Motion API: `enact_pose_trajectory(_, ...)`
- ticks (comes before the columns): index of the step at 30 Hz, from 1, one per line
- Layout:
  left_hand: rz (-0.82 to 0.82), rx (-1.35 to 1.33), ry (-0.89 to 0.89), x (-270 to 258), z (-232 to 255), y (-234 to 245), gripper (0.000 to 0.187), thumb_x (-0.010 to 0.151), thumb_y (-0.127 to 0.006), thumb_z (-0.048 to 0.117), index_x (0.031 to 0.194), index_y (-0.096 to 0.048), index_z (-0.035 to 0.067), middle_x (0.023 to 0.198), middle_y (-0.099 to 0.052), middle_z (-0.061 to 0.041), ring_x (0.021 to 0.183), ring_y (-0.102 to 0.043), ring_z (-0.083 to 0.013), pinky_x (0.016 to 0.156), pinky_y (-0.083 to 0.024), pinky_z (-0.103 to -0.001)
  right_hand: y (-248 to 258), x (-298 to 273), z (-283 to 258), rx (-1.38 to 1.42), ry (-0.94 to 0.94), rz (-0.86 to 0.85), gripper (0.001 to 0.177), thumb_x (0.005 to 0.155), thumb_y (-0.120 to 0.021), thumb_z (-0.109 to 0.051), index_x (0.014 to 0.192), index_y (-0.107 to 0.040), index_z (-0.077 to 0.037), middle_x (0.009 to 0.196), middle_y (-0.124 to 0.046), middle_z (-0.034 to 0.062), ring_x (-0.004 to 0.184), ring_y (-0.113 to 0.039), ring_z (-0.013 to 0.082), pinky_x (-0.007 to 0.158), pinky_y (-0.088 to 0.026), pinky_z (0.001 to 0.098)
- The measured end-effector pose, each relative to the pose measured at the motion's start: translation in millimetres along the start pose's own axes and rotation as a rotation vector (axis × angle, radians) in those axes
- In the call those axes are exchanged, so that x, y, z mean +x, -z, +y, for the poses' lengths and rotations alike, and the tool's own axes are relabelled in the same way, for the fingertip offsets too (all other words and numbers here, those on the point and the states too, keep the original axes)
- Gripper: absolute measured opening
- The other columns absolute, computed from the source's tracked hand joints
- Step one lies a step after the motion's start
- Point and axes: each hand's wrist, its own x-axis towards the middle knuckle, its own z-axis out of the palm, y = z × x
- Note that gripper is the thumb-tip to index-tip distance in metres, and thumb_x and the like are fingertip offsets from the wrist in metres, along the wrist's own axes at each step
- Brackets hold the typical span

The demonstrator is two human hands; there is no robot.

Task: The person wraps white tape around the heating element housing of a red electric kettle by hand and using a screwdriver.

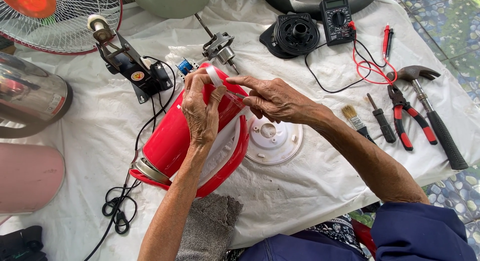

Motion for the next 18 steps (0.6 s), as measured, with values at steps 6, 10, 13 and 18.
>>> enact_pose_trajectory(6, -0.001, -0.014, -0.004, -3, -8, -2, 0.013, 0.100, -0.068, 0.019, 0.099, -0.061, 0.009, 0.117, -0.060, -0.014, 0.112, -0.063, -0.0391, 0.101, -0.042, -0.051, 10, 3, 36, -0.229, -0.030, 0.295, 0.022, 0.108, -0.050, -0.026, 0.123, -0.063, -0.016, 0.061, -0.066, 0.0058, 0.059, -0.065, 0.0250, 0.058, -0.056, 0.0389)
enact_pose_trajectory(10, 0.023, -0.023, 0.004, -4, -15, -5, 0.013, 0.098, -0.071, 0.022, 0.098, -0.062, 0.011, 0.115, -0.061, -0.011, 0.112, -0.063, -0.0364, 0.101, -0.041, -0.049, -5, -9, 96, -0.150, -0.182, 0.344, 0.015, 0.108, -0.052, -0.014, 0.110, -0.062, -0.004, 0.067, -0.067, 0.0121, 0.048, -0.067, 0.0178, 0.030, -0.055, 0.0244)
enact_pose_trajectory(13, 0.008, -0.021, 0.014, -7, -16, -5, 0.014, 0.097, -0.071, 0.021, 0.098, -0.062, 0.011, 0.116, -0.062, -0.011, 0.112, -0.063, -0.0371, 0.099, -0.041, -0.049, -17, -19, 128, -0.166, -0.251, 0.309, 0.019, 0.099, -0.060, -0.019, 0.106, -0.069, -0.003, 0.076, -0.071, 0.0198, 0.058, -0.071, 0.0255, 0.035, -0.059, 0.0301)
enact_pose_trajectory(18, 0.005, -0.016, 0.017, -5, -14, -5, 0.014, 0.097, -0.071, 0.023, 0.099, -0.062, 0.012, 0.117, -0.062, -0.011, 0.113, -0.062, -0.0373, 0.100, -0.040, -0.048, -12, -6, 93, -0.272, 0.082, 0.670, 0.017, 0.101, -0.071, -0.021, 0.118, -0.073, -0.017, 0.098, -0.068, 0.0090, 0.099, -0.066, 0.0262, 0.081, -0.059, 0.0355)
